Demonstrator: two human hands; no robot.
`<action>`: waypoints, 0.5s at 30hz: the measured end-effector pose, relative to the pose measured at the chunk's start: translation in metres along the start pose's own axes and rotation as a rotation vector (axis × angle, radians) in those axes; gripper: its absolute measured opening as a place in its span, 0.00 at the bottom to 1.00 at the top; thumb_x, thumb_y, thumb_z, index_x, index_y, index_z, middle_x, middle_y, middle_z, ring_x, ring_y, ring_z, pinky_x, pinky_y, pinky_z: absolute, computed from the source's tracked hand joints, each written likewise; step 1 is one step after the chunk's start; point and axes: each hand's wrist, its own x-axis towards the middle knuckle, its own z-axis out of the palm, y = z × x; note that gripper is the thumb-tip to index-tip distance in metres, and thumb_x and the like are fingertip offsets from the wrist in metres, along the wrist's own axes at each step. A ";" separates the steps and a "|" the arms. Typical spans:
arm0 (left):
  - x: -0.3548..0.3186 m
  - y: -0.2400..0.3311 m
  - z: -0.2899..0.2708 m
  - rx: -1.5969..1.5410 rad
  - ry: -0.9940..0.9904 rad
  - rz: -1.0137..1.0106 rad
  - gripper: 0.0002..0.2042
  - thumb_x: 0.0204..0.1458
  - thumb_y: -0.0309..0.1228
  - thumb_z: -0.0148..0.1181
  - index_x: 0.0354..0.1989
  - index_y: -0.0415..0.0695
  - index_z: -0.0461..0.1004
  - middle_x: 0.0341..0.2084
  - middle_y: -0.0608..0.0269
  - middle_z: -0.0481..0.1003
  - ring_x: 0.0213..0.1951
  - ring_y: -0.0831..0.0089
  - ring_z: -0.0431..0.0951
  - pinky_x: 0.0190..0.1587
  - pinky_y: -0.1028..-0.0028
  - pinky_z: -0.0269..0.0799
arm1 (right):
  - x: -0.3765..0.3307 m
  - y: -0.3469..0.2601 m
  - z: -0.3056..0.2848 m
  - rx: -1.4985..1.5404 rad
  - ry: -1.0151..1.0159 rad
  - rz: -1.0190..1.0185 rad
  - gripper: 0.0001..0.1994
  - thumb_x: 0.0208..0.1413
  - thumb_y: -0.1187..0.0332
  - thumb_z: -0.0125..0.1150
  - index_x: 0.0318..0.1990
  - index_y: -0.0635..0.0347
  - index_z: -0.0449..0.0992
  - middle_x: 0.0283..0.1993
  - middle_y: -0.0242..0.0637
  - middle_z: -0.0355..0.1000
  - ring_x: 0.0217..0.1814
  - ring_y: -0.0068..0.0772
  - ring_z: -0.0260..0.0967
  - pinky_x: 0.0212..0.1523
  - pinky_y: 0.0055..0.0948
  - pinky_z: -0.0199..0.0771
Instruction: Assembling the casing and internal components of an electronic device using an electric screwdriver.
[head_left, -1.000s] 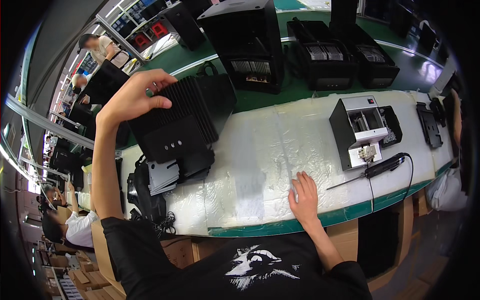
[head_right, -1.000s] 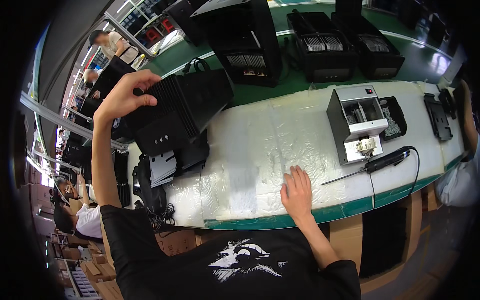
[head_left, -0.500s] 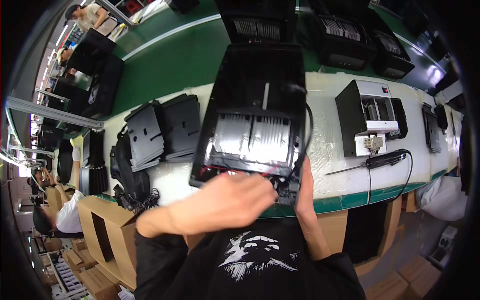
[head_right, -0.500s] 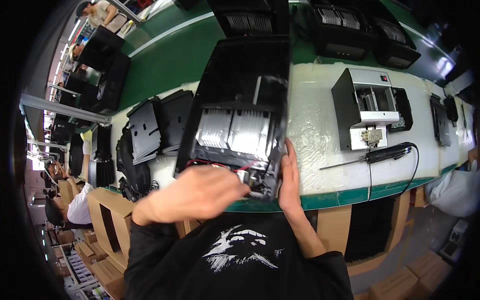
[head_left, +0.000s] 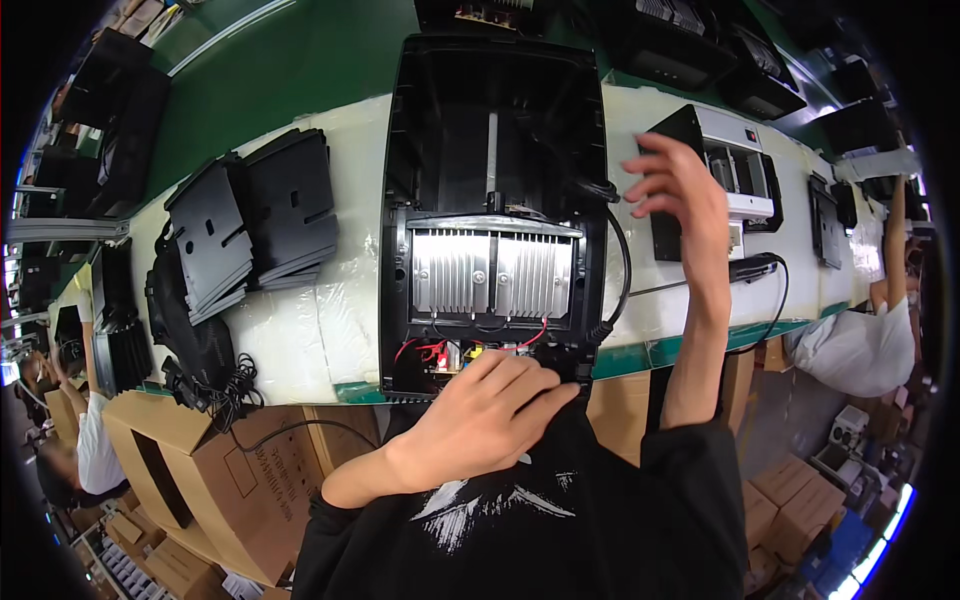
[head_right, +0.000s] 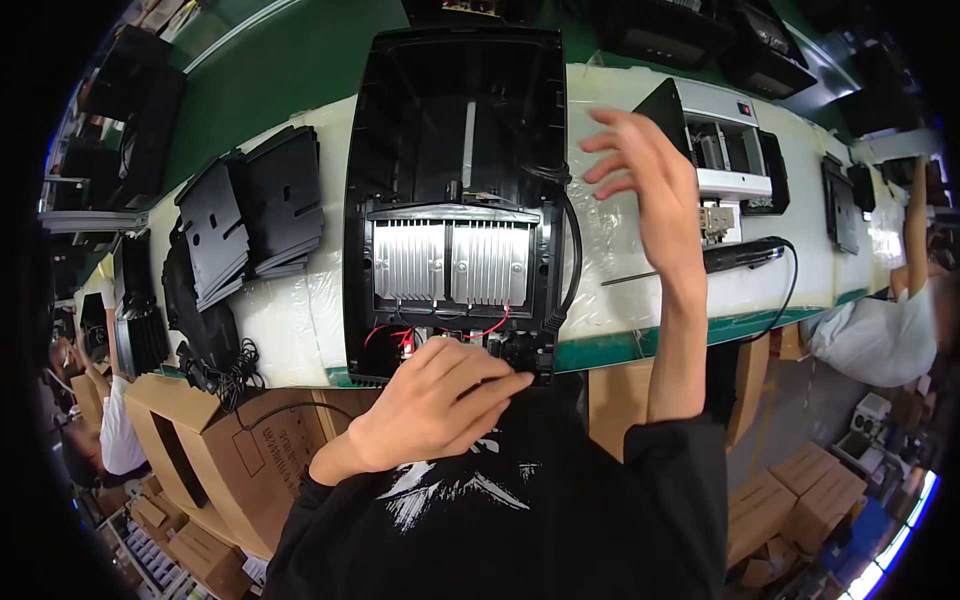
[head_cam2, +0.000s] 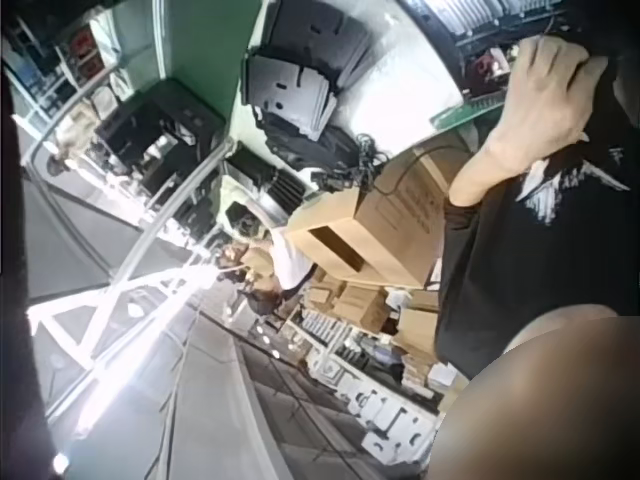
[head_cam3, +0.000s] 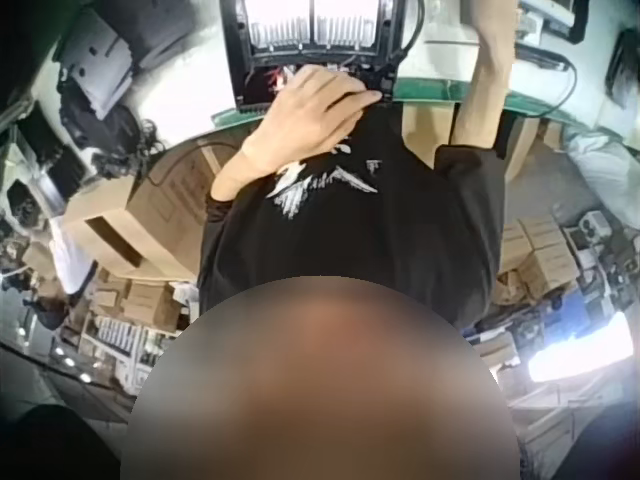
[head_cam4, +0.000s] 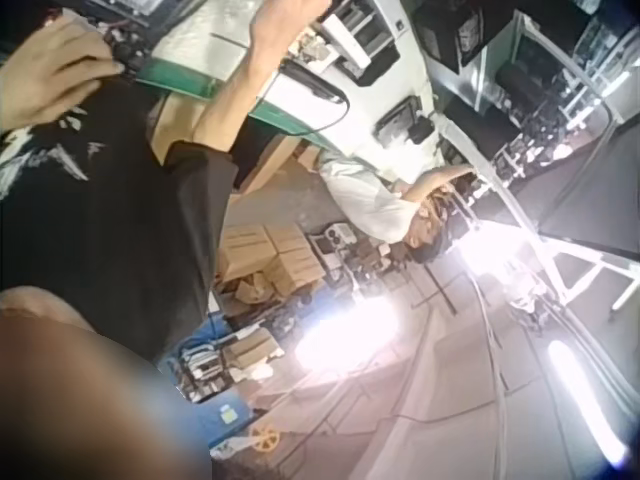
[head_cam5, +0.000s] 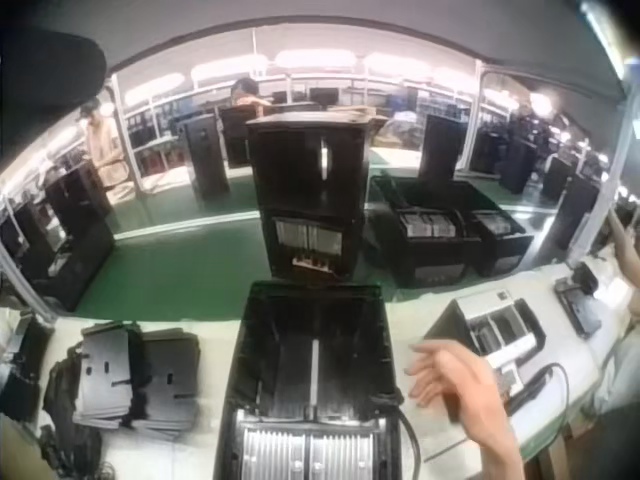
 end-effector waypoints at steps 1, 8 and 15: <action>0.003 0.003 0.002 -0.080 0.081 -0.060 0.16 0.40 0.22 0.60 0.41 0.41 0.76 0.32 0.64 0.71 0.35 0.69 0.72 0.39 0.71 0.68 | 0.011 -0.010 0.004 -0.129 -0.125 0.079 0.26 0.61 0.49 0.40 0.50 0.65 0.71 0.35 0.41 0.73 0.32 0.25 0.71 0.32 0.20 0.69; 0.030 0.007 0.027 -0.159 0.224 -0.247 0.21 0.44 0.24 0.60 0.50 0.35 0.68 0.33 0.53 0.71 0.36 0.58 0.71 0.42 0.67 0.68 | 0.047 -0.046 0.055 -0.620 -0.446 0.277 0.29 0.51 0.45 0.55 0.49 0.64 0.72 0.16 0.36 0.67 0.14 0.22 0.65 0.17 0.18 0.63; 0.020 0.003 0.024 -0.249 0.238 -0.209 0.16 0.42 0.22 0.61 0.41 0.34 0.70 0.29 0.53 0.70 0.32 0.57 0.72 0.36 0.66 0.70 | 0.041 -0.037 0.082 -1.436 -0.640 -0.046 0.20 0.46 0.54 0.60 0.36 0.64 0.77 0.29 0.49 0.75 0.37 0.49 0.74 0.40 0.40 0.74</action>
